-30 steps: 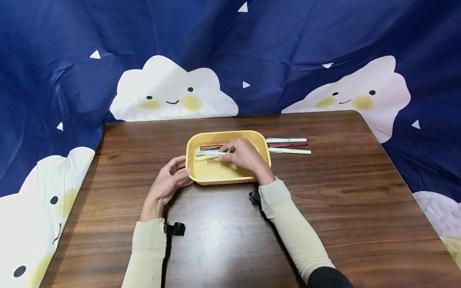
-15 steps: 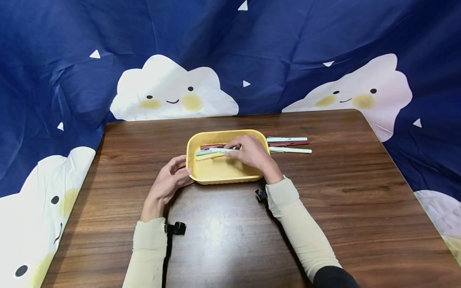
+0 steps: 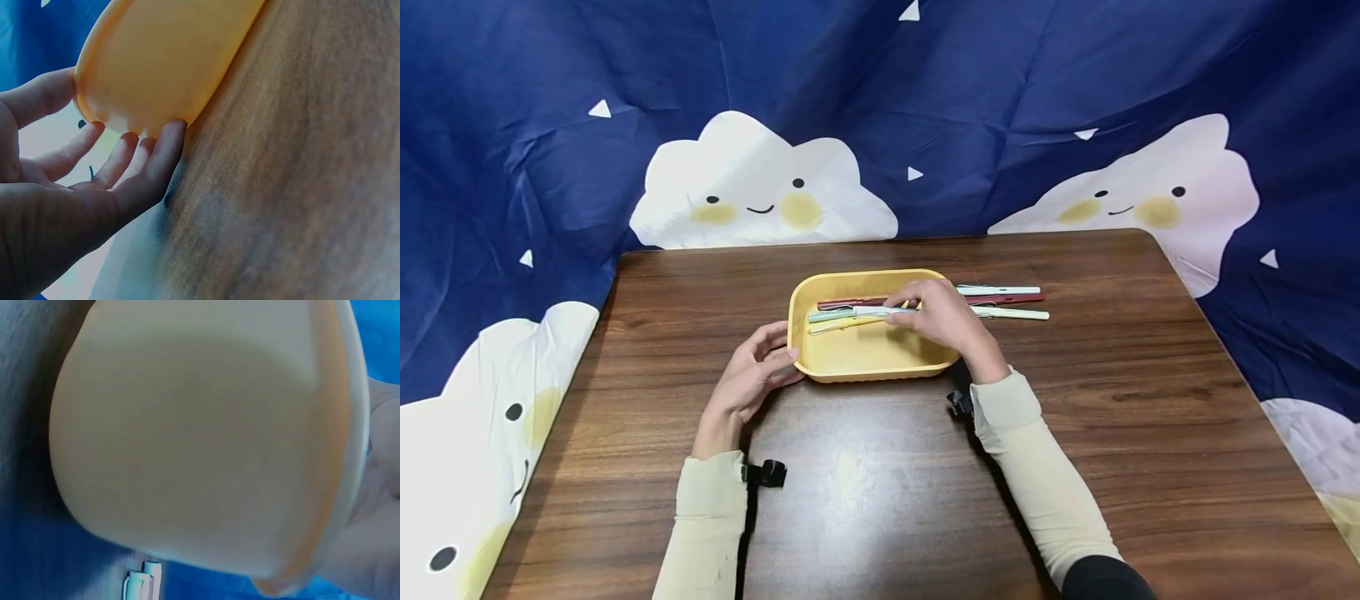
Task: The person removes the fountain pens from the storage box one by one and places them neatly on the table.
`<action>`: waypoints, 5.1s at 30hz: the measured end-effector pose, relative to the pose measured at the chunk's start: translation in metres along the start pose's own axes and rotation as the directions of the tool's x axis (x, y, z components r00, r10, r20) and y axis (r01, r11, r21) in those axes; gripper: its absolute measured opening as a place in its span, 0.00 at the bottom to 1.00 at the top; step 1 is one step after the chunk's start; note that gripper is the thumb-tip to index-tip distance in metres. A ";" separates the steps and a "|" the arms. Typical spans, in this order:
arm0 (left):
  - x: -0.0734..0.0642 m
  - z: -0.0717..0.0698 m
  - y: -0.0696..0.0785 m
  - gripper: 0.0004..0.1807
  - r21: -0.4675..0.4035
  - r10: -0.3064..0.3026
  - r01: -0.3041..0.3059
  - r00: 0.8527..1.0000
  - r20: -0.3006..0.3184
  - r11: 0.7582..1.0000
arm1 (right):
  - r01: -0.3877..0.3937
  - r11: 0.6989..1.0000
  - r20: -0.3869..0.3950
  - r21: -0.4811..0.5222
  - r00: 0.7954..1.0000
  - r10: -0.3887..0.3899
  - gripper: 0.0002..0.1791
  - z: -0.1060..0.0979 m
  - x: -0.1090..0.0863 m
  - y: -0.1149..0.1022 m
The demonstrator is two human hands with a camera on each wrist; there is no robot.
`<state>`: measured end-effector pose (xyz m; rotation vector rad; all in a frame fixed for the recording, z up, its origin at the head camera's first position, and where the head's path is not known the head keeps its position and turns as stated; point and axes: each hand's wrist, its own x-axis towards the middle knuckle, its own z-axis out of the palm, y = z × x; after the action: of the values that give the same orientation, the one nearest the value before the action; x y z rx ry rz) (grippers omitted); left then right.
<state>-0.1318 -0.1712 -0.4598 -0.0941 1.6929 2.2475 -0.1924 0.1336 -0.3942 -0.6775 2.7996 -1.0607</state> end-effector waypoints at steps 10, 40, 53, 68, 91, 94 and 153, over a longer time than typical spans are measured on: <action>-0.001 0.000 0.001 0.32 0.013 -0.003 0.003 1.000 0.000 1.000 | -0.036 0.999 -0.023 -0.010 0.999 0.036 0.12 -0.012 -0.006 0.006; 0.000 0.000 0.001 0.32 0.011 -0.006 0.006 1.000 -0.001 1.000 | -0.044 0.999 -0.112 0.004 0.993 0.044 0.09 -0.040 -0.029 0.039; 0.000 0.000 0.001 0.32 -0.001 -0.004 0.004 1.000 -0.006 1.000 | -0.030 0.998 -0.175 -0.053 0.984 0.021 0.08 -0.054 -0.041 0.056; 0.000 -0.001 0.000 0.32 0.003 -0.009 0.009 1.000 -0.011 1.000 | -0.060 0.996 -0.161 -0.073 0.986 0.047 0.07 -0.057 -0.051 0.074; 0.001 -0.001 0.001 0.32 -0.008 -0.004 0.004 1.000 -0.005 1.000 | -0.101 0.993 -0.222 -0.061 0.971 0.085 0.10 -0.062 -0.068 0.102; 0.001 -0.001 0.002 0.32 -0.011 -0.002 0.002 1.000 0.000 1.000 | -0.138 0.988 -0.190 -0.073 0.974 0.122 0.10 -0.060 -0.068 0.106; -0.001 -0.001 0.003 0.33 0.006 -0.003 0.003 1.000 -0.007 1.000 | -0.178 0.981 -0.144 -0.079 0.976 0.165 0.12 -0.058 -0.059 0.106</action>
<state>-0.1313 -0.1730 -0.4572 -0.1034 1.7014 2.2421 -0.1923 0.2647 -0.4240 -0.3732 2.9735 -0.9889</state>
